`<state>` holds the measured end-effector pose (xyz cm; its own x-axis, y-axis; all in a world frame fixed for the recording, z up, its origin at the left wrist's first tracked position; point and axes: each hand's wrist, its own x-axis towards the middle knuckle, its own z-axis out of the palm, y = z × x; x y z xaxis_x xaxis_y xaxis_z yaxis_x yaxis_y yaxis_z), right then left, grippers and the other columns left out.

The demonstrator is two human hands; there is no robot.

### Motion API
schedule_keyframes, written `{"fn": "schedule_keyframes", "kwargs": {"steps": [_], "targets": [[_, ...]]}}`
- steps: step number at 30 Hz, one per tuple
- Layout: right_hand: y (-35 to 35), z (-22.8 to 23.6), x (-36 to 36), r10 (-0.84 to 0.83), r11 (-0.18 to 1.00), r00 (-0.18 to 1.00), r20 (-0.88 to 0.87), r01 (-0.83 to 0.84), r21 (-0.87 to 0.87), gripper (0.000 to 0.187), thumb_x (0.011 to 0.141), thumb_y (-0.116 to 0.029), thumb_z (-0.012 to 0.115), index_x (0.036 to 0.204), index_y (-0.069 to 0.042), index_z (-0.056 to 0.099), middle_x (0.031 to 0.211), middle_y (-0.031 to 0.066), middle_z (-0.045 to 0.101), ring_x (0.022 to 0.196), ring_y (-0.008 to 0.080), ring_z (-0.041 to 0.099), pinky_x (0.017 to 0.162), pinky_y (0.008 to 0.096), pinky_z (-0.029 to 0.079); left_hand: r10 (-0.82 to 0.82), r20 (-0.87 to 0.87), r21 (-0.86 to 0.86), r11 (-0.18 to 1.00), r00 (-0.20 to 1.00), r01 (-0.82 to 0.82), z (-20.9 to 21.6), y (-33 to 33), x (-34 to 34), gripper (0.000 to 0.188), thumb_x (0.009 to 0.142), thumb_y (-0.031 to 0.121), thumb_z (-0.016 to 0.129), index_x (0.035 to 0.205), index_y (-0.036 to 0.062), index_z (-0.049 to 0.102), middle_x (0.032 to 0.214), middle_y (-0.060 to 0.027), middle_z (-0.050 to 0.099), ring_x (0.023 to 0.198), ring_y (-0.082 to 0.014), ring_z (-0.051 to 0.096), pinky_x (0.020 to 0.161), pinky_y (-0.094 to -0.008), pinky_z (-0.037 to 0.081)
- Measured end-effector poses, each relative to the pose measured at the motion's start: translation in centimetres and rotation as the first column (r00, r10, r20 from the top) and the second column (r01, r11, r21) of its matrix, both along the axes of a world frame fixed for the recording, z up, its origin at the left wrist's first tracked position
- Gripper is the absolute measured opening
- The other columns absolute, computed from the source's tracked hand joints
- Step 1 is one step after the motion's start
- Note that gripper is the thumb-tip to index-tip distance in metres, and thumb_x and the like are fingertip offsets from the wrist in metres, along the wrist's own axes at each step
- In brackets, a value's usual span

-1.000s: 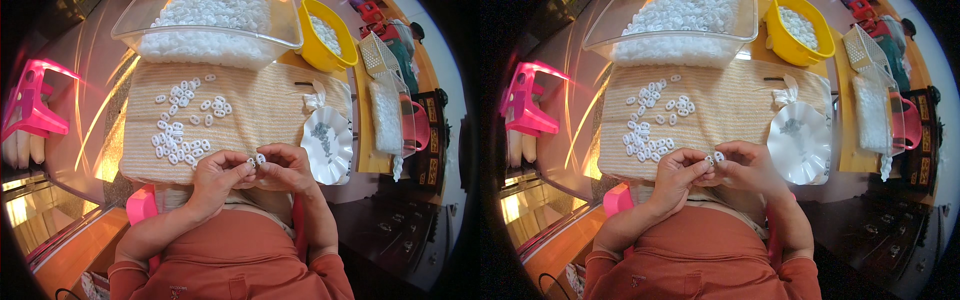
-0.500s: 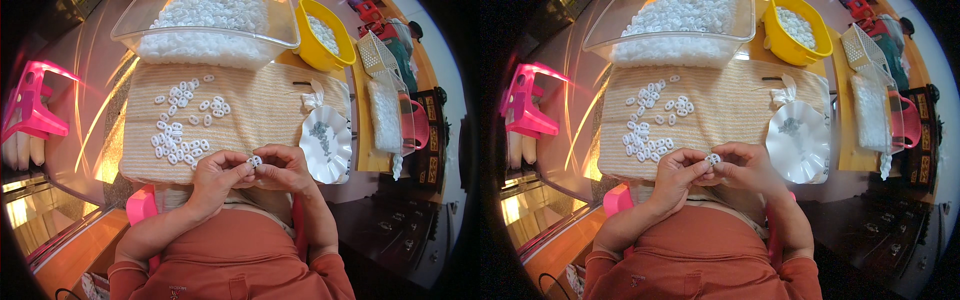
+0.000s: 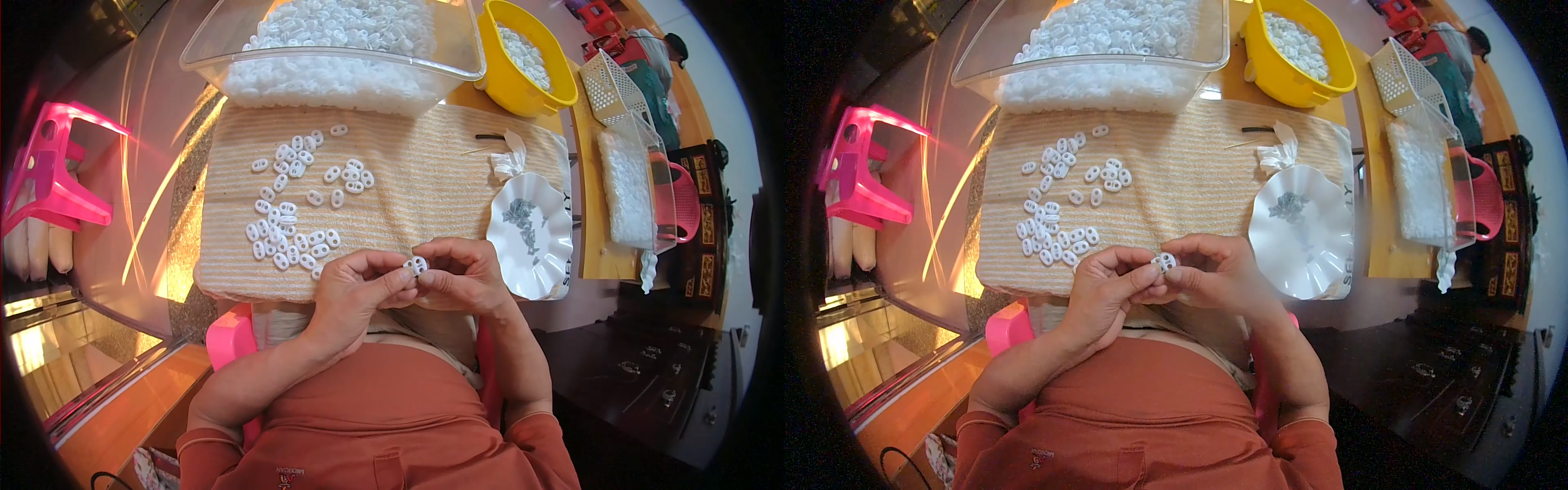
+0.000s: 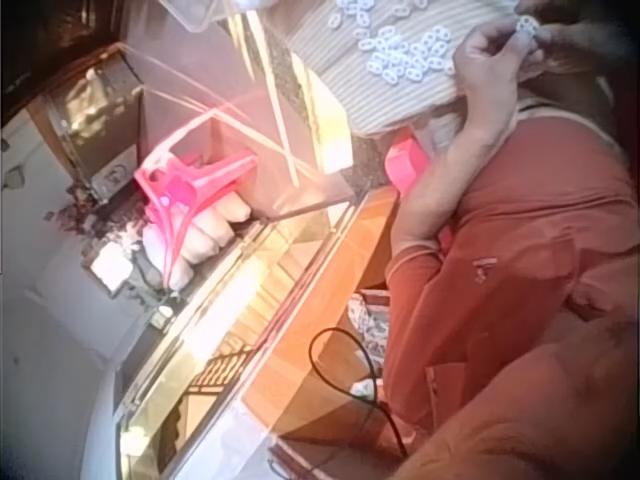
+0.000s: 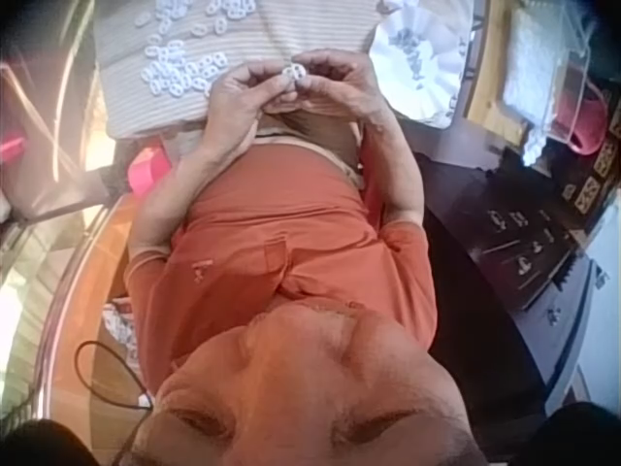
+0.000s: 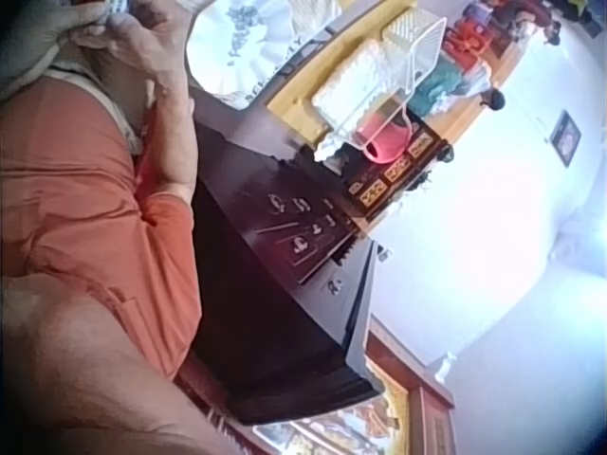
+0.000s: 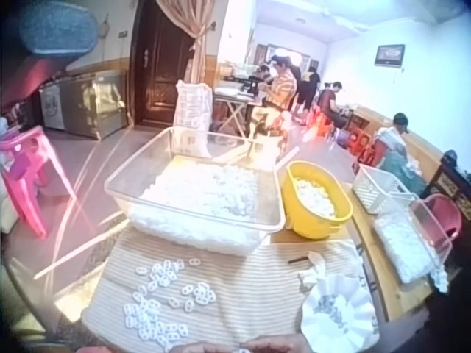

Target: The person is manually assembling small white plastic components by inserting small metal pins into them at a production workbench.

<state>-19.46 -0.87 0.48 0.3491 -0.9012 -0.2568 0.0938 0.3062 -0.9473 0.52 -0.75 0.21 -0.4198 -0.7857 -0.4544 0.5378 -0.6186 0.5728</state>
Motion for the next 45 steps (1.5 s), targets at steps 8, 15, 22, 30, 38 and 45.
{"fn": "schedule_keyframes", "kwargs": {"steps": [8, 15, 22, 30, 38, 45], "targets": [[0.1, 0.3, 0.1, -0.007, 1.0, 0.989, 0.146, 0.003, 0.025, 0.03, 0.085, 0.005, 0.064, 0.114, 0.007, 0.059, 0.099, 0.0144, 0.067, 0.088, 0.0193, 0.067, 0.076, 0.0301, 0.056, -0.024, -0.124, 0.05, 0.998, 0.992, 0.03, -0.3, 0.1, 0.0, 0.015, 0.088, 0.0, 0.062, 0.103, 0.0002, 0.061, 0.094, -0.0118, 0.066, 0.08, -0.0177, 0.067, 0.075, -0.0309, 0.059], [0.2, 0.8, 0.2, -0.015, 1.0, 0.98, 0.198, 0.013, 0.013, 0.029, 0.083, 0.004, 0.066, 0.111, 0.007, 0.061, 0.099, 0.0131, 0.066, 0.089, 0.0188, 0.065, 0.077, 0.029, 0.054, -0.086, -0.184, 0.003, 0.996, 0.979, 0.088, -0.5, -0.2, 0.0, 0.017, 0.087, 0.001, 0.063, 0.104, 0.0018, 0.06, 0.097, -0.0101, 0.065, 0.085, -0.017, 0.066, 0.076, -0.0281, 0.058], [-0.1, 1.3, 0.5, -0.004, 0.989, 0.993, 0.114, 0.021, -0.144, 0.026, 0.08, -0.004, 0.072, 0.105, 0.003, 0.066, 0.096, 0.0101, 0.062, 0.085, 0.0139, 0.059, 0.075, 0.0245, 0.047, -0.118, -0.248, 0.0, 0.993, 0.962, 0.122, -0.2, -0.4, 0.0, 0.014, 0.087, 0.0, 0.064, 0.097, 0.0033, 0.057, 0.096, -0.0071, 0.063, 0.086, -0.0139, 0.064, 0.077, -0.0261, 0.057], [0.2, 1.0, 0.4, 0.036, 0.963, 0.999, 0.028, -0.028, -0.269, 0.025, 0.08, -0.003, 0.072, 0.103, 0.003, 0.066, 0.092, 0.01, 0.062, 0.081, 0.0139, 0.059, 0.071, 0.024, 0.047, -0.14, -0.207, -0.042, 0.99, 0.968, 0.134, -0.3, 0.0, 0.1, 0.011, 0.085, 0.003, 0.067, 0.086, 0.0043, 0.056, 0.086, -0.0076, 0.064, 0.077, -0.0156, 0.065, 0.072, -0.0259, 0.057], [0.4, 2.0, 0.6, 0.048, 0.938, 0.996, -0.072, -0.07, -0.34, 0.023, 0.08, -0.003, 0.071, 0.102, 0.003, 0.066, 0.088, 0.0088, 0.063, 0.079, 0.0131, 0.059, 0.069, 0.024, 0.046, -0.14, -0.194, -0.084, 0.988, 0.971, 0.126, -0.6, 0.2, -0.1, 0.012, 0.085, 0.004, 0.068, 0.084, 0.0049, 0.056, 0.086, -0.0076, 0.064, 0.076, -0.017, 0.066, 0.071, -0.0273, 0.058], [0.4, 1.5, 1.1, 0.018, 0.971, 0.998, 0.057, -0.004, -0.238, 0.019, 0.082, -0.001, 0.069, 0.1, 0.002, 0.062, 0.097, 0.0067, 0.055, 0.085, 0.0109, 0.054, 0.073, 0.0232, 0.044, -0.131, -0.198, -0.06, 0.991, 0.971, 0.121, -0.8, -0.3, 0.1, 0.009, 0.086, 0.005, 0.067, 0.089, 0.0029, 0.058, 0.089, -0.0065, 0.064, 0.077, -0.0143, 0.064, 0.072, -0.0258, 0.057]]}}
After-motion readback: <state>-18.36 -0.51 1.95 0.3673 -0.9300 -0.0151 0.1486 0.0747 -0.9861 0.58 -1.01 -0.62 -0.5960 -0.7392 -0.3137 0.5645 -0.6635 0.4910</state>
